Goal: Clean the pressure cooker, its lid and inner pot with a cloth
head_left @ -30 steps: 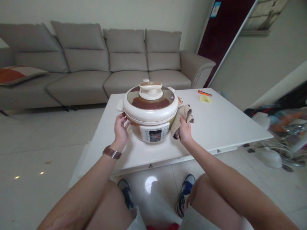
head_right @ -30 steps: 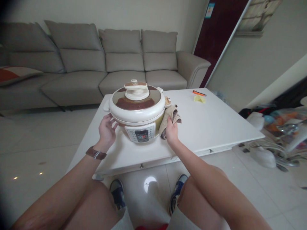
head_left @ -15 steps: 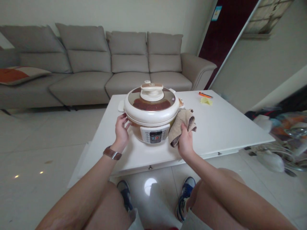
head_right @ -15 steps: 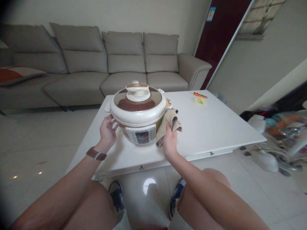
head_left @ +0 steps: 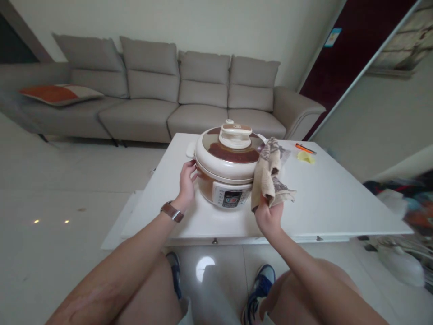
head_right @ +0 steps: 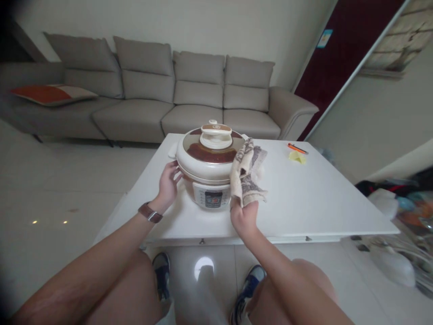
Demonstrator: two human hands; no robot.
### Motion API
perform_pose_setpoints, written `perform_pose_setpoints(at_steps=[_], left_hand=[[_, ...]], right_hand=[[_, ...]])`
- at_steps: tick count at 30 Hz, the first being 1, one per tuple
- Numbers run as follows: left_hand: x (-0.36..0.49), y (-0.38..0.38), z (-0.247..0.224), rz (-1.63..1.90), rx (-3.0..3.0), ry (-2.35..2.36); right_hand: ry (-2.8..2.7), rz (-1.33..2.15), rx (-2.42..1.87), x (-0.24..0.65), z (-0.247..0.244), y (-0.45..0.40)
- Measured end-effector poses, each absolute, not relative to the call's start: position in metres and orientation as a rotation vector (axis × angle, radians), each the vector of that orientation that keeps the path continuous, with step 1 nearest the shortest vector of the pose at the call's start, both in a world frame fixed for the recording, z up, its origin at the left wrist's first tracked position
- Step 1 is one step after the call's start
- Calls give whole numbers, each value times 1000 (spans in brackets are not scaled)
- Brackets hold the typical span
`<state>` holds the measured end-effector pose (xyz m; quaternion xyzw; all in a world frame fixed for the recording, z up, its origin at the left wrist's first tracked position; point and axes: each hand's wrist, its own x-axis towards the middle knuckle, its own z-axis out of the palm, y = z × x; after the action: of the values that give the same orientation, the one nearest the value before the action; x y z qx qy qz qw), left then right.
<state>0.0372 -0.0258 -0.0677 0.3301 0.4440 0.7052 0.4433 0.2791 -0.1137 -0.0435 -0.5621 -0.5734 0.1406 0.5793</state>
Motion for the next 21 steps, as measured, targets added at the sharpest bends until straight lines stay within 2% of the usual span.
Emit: perform_pose_setpoints(at_steps=[8, 15, 21], left_hand=[[59, -22, -70, 1920, 815, 1134], [69, -22, -85, 2041, 923, 1126], [63, -21, -85, 2036, 963, 1166]], right_hand=[[-1284, 139, -1420, 293, -14, -75], [-1617, 44, -1753, 308, 52, -41], [-1786, -114, -1844, 299, 63, -45]])
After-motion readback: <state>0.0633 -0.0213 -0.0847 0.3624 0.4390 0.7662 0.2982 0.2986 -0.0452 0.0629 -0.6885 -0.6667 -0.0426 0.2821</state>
